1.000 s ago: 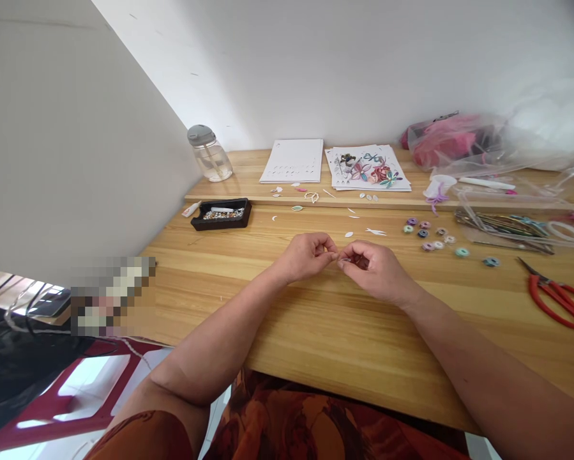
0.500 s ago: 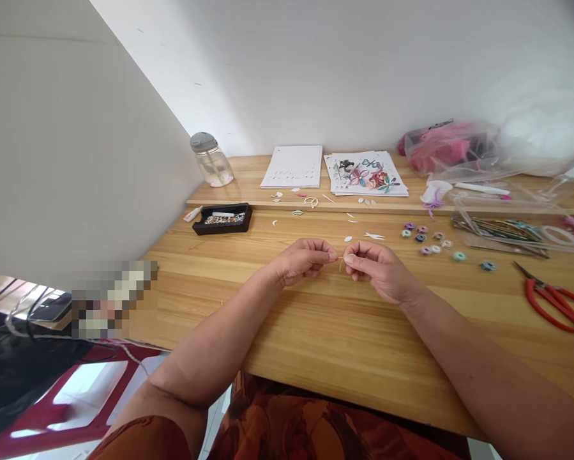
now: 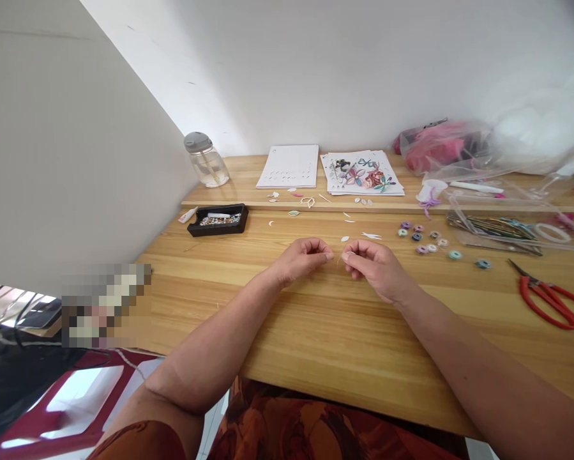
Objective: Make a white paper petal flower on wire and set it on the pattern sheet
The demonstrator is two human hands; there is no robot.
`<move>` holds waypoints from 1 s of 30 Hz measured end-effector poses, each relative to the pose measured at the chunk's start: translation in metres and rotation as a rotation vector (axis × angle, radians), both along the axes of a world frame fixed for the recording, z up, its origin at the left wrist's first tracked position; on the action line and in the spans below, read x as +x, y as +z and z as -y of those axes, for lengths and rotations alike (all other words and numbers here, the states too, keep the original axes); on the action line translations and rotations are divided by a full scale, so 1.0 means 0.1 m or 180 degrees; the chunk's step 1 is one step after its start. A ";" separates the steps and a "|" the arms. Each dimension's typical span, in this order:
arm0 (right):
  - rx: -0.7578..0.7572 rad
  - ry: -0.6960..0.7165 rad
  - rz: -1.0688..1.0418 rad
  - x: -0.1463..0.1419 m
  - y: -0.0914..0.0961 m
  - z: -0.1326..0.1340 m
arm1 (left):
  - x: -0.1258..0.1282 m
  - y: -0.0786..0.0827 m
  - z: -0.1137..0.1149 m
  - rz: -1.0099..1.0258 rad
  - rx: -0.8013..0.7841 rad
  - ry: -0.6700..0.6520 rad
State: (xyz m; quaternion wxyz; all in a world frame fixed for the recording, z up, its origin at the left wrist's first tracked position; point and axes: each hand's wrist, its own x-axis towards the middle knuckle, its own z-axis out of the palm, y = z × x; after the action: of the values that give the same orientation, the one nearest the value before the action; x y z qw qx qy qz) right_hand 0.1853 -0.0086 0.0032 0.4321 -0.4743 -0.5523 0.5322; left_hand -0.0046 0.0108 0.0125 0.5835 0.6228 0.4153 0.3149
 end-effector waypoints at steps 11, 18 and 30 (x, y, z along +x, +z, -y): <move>-0.0516 -0.0383 -0.0664 0.02 -0.04 -0.06 | 0.02 -0.09 -0.06 0.0960 0.0037 0.0279; -0.0501 -0.0299 -0.0513 0.01 -0.05 -0.04 | 0.07 -0.04 -0.01 0.1583 -0.0183 0.0375; 0.1471 -0.0683 0.1403 -0.05 -0.07 0.04 | 0.12 -0.13 -0.03 0.1362 -0.0774 0.0693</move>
State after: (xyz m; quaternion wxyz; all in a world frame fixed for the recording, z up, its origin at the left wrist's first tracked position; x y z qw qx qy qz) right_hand 0.1800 -0.0124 -0.0038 0.4521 -0.5229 -0.6854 0.2290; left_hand 0.0071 0.0142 -0.0009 0.6913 0.4190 0.3817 0.4481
